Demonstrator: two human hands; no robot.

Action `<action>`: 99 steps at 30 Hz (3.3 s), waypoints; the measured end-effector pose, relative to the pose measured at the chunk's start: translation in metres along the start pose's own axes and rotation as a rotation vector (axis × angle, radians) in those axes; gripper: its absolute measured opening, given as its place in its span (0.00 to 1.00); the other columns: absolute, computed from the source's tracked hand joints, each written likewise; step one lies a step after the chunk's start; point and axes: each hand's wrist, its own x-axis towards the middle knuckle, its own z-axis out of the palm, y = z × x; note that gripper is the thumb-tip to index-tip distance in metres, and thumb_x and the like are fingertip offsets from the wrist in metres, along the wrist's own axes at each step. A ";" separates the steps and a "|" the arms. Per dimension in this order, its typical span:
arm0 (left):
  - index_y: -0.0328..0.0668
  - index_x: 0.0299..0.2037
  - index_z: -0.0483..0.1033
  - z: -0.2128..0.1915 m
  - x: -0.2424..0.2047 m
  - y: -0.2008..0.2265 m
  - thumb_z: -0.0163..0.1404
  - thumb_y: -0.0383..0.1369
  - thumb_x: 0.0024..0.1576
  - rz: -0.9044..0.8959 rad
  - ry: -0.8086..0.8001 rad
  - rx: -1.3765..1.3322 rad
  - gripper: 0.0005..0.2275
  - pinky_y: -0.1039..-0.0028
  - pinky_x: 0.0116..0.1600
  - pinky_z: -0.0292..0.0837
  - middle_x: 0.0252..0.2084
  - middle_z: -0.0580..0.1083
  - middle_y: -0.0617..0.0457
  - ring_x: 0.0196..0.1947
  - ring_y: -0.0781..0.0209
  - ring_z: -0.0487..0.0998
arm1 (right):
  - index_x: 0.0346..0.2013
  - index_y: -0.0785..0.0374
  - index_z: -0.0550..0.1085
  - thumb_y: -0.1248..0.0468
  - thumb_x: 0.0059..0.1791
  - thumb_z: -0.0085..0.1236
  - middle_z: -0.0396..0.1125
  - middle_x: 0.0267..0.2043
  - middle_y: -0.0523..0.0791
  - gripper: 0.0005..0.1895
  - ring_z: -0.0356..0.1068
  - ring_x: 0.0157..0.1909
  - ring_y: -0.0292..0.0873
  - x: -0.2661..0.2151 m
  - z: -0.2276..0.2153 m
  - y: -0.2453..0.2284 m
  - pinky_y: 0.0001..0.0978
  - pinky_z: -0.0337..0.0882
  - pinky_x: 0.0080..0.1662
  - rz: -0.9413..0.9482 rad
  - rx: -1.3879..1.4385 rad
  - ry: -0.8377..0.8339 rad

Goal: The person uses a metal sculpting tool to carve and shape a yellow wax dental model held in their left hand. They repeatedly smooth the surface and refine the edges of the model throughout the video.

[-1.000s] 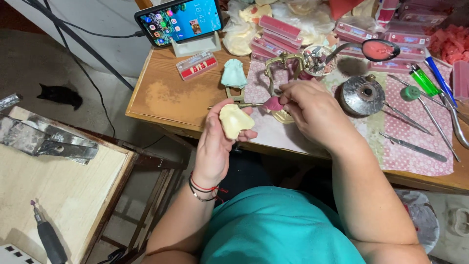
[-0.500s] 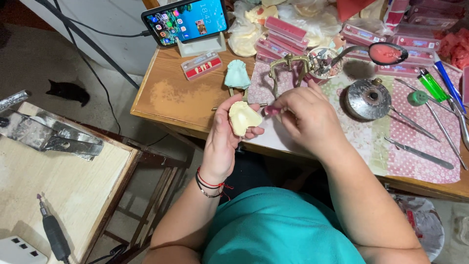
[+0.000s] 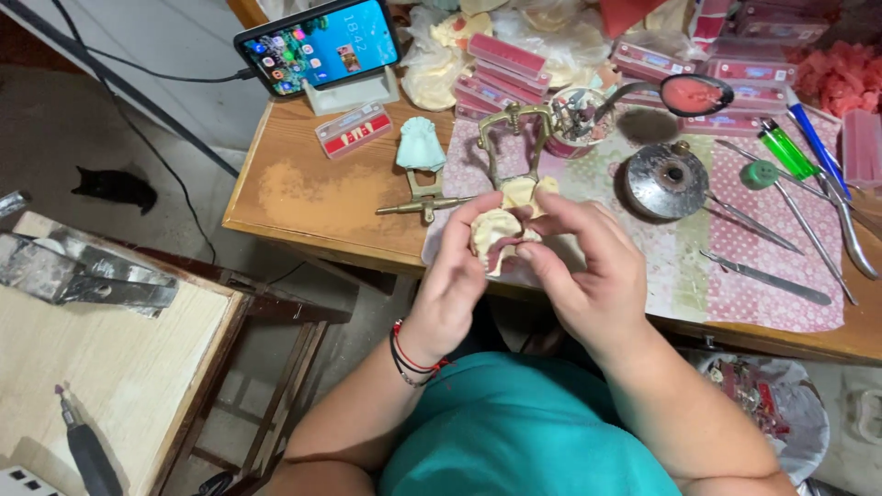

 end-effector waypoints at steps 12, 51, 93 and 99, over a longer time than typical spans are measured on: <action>0.28 0.74 0.53 0.030 -0.004 0.003 0.47 0.34 0.67 0.012 -0.105 0.015 0.28 0.61 0.71 0.68 0.70 0.64 0.36 0.68 0.52 0.69 | 0.54 0.71 0.76 0.69 0.48 0.71 0.76 0.38 0.49 0.21 0.76 0.38 0.49 -0.019 -0.020 -0.004 0.41 0.77 0.43 0.076 -0.095 0.094; 0.26 0.74 0.53 0.054 -0.004 0.002 0.45 0.28 0.68 0.033 -0.109 -0.008 0.26 0.56 0.73 0.64 0.70 0.65 0.32 0.69 0.49 0.68 | 0.43 0.72 0.81 0.70 0.45 0.74 0.73 0.39 0.55 0.14 0.76 0.43 0.52 -0.032 -0.044 0.005 0.42 0.75 0.49 0.059 0.014 0.122; 0.29 0.65 0.63 0.040 -0.011 0.019 0.50 0.29 0.65 -0.100 -0.198 0.252 0.19 0.65 0.56 0.78 0.48 0.80 0.39 0.48 0.63 0.79 | 0.38 0.71 0.79 0.63 0.43 0.73 0.70 0.38 0.52 0.16 0.73 0.42 0.46 -0.038 -0.044 0.001 0.39 0.72 0.49 0.260 0.247 -0.010; 0.31 0.59 0.69 0.041 -0.011 0.020 0.53 0.23 0.59 0.052 -0.142 0.437 0.18 0.65 0.48 0.82 0.42 0.81 0.44 0.42 0.57 0.83 | 0.39 0.71 0.80 0.64 0.42 0.74 0.71 0.38 0.53 0.16 0.74 0.44 0.52 -0.037 -0.047 0.001 0.42 0.73 0.50 0.108 0.195 -0.037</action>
